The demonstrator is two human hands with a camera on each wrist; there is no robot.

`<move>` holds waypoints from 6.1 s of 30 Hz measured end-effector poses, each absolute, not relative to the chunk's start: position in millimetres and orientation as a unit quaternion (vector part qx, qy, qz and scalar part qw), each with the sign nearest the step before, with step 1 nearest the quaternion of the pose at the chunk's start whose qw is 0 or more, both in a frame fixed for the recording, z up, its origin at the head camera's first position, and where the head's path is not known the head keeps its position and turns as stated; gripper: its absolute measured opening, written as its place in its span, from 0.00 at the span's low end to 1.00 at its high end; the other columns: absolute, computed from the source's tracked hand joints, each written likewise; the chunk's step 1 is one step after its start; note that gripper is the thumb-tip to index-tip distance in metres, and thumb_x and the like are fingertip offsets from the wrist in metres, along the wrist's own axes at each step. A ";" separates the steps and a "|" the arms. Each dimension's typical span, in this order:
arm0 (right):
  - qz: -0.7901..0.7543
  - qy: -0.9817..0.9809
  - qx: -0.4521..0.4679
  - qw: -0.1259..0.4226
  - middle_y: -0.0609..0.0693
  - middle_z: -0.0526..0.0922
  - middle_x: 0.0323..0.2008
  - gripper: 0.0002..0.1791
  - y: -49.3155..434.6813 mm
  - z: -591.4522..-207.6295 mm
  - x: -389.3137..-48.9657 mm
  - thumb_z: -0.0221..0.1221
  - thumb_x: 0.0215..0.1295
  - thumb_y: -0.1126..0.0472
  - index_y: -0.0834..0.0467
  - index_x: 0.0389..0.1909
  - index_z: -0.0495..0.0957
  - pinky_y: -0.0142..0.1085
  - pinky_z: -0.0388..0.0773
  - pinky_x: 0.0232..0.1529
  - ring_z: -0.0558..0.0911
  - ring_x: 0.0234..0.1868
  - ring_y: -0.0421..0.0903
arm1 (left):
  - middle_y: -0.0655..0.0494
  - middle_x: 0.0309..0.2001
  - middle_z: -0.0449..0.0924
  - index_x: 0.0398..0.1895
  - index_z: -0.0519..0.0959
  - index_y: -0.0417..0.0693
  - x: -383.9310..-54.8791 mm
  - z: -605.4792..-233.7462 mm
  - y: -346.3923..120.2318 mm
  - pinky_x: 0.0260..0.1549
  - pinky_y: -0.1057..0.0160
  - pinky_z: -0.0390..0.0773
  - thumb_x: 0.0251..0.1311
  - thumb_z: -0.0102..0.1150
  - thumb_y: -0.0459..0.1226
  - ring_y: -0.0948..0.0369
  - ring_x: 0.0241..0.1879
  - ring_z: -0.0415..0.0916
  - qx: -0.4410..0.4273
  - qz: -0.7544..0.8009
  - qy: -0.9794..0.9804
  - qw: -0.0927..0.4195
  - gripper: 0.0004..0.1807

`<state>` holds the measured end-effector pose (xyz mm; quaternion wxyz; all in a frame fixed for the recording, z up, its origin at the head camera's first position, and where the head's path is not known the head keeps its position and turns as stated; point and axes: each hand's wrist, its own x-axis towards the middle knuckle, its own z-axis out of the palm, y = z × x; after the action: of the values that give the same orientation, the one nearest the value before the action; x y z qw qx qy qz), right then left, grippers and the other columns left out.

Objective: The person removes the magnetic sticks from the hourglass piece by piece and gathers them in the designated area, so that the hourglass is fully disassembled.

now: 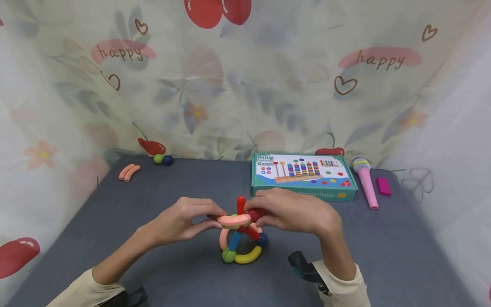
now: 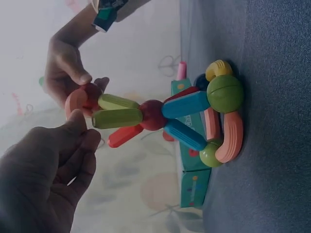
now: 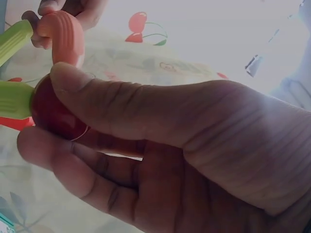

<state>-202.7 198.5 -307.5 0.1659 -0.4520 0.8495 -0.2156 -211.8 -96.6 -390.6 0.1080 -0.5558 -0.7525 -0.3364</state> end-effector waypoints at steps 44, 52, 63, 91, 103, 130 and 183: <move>-0.203 0.855 -0.440 0.184 0.39 0.75 0.35 0.12 195.0 -304.7 -198.7 0.59 0.75 0.65 0.48 0.52 0.80 0.30 0.76 0.42 0.75 0.40 0.35 | 0.51 0.21 0.80 0.41 0.84 0.36 -253.4 -434.6 -215.8 0.21 0.66 0.69 0.80 0.52 0.41 0.63 0.18 0.70 -0.102 -0.306 -0.926 0.196 0.17; -0.200 0.856 -0.437 0.189 0.39 0.75 0.34 0.10 196.2 -303.9 -199.4 0.59 0.76 0.64 0.48 0.52 0.80 0.30 0.75 0.41 0.75 0.39 0.36 | 0.55 0.11 0.59 0.25 0.82 0.34 -293.7 -449.4 -251.7 0.15 0.60 0.58 0.83 0.40 0.39 0.57 0.13 0.59 0.011 -0.242 -0.951 0.193 0.28; -0.198 0.862 -0.420 0.204 0.40 0.71 0.32 0.07 193.4 -305.6 -199.4 0.59 0.77 0.59 0.46 0.51 0.78 0.31 0.71 0.39 0.74 0.38 0.36 | 0.24 0.54 0.82 0.49 0.86 0.33 -319.7 -475.9 -275.2 0.32 0.37 0.80 0.83 0.35 0.43 0.27 0.44 0.82 0.127 -0.193 -0.966 0.115 0.29; -0.200 0.866 -0.420 0.184 0.36 0.76 0.36 0.17 194.5 -306.7 -200.0 0.59 0.77 0.45 0.49 0.57 0.79 0.31 0.77 0.41 0.76 0.40 0.34 | 0.20 0.41 0.82 0.29 0.80 0.33 -329.6 -481.9 -292.4 0.26 0.35 0.76 0.66 0.45 0.37 0.27 0.38 0.82 0.118 -0.127 -0.976 0.131 0.17; -0.248 0.850 -0.432 0.173 0.40 0.81 0.47 0.17 199.5 -310.9 -206.1 0.63 0.74 0.56 0.48 0.60 0.73 0.31 0.83 0.48 0.82 0.42 0.32 | 0.58 0.29 0.81 0.39 0.84 0.48 -249.1 -379.5 -132.5 0.28 0.67 0.75 0.71 0.65 0.42 0.66 0.25 0.73 -0.281 -0.282 -0.897 0.192 0.07; -0.353 0.748 -0.483 0.287 0.56 0.84 0.24 0.04 190.8 -360.8 -258.5 0.62 0.70 0.68 0.58 0.36 0.84 0.35 0.82 0.24 0.80 0.16 0.43 | 0.55 0.40 0.82 0.55 0.80 0.45 -192.1 -354.5 -41.5 0.33 0.78 0.76 0.66 0.71 0.43 0.65 0.32 0.79 -0.432 -0.309 -0.847 0.018 0.19; -0.301 0.758 -0.526 0.240 0.47 0.87 0.30 0.12 183.5 -360.8 -257.6 0.65 0.69 0.64 0.53 0.50 0.90 0.28 0.77 0.28 0.73 0.23 0.29 | 0.26 0.76 0.61 0.64 0.81 0.36 -398.4 -482.3 -227.5 0.71 0.33 0.65 0.63 0.72 0.33 0.30 0.76 0.60 -0.082 -0.301 -0.943 0.119 0.25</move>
<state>-257.6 183.5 -360.8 0.2398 -0.5261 0.7585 -0.3006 -398.4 -227.5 -482.3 0.1190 -0.0815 -0.9426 -0.3011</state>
